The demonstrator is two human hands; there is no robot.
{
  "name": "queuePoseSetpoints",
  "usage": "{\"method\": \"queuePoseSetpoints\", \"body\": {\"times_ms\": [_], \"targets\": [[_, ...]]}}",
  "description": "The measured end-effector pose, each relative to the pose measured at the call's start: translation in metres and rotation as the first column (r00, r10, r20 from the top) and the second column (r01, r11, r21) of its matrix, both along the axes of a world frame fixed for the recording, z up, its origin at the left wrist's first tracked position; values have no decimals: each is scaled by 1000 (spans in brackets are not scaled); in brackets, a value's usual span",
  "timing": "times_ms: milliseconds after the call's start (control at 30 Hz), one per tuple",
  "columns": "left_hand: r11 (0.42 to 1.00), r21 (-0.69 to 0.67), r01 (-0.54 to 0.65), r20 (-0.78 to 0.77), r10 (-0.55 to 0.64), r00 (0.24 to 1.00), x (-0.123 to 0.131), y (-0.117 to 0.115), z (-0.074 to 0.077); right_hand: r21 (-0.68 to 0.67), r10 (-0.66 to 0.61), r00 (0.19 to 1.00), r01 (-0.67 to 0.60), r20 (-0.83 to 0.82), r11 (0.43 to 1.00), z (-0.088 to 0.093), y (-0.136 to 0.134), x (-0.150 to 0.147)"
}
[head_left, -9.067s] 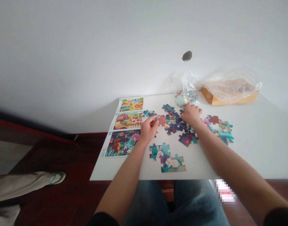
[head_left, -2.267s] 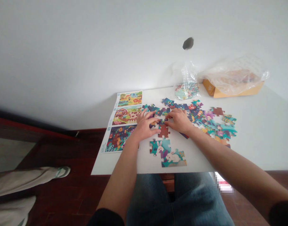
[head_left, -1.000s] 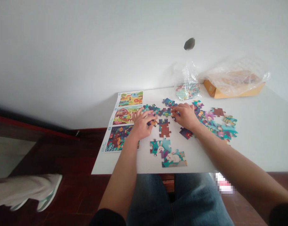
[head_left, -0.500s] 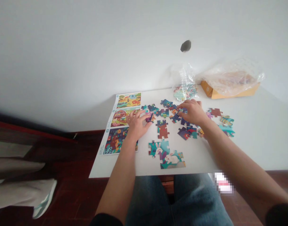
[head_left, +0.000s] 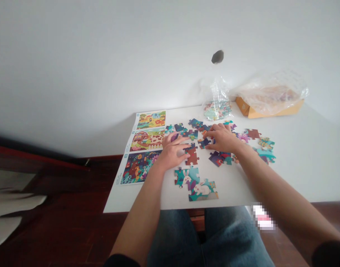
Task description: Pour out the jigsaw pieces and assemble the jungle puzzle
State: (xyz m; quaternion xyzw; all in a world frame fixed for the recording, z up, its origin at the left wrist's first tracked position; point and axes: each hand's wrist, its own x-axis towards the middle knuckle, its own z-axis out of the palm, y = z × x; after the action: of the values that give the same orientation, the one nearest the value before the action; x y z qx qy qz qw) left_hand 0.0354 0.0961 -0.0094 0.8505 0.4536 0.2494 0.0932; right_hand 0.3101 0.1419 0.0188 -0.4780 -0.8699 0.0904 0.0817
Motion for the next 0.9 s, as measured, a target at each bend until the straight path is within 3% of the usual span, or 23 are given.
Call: {"method": "queuePoseSetpoints", "body": {"times_ms": [200, 900], "targets": [[997, -78, -4, -19, 3, 1000, 0, -1, -2, -12, 45, 999, -45, -30, 999, 1, -3, -4], [996, -83, -29, -10, 28, 1000, -2, 1, -4, -82, 166, 986, -168, -26, 982, 3, -12, -16]]}}
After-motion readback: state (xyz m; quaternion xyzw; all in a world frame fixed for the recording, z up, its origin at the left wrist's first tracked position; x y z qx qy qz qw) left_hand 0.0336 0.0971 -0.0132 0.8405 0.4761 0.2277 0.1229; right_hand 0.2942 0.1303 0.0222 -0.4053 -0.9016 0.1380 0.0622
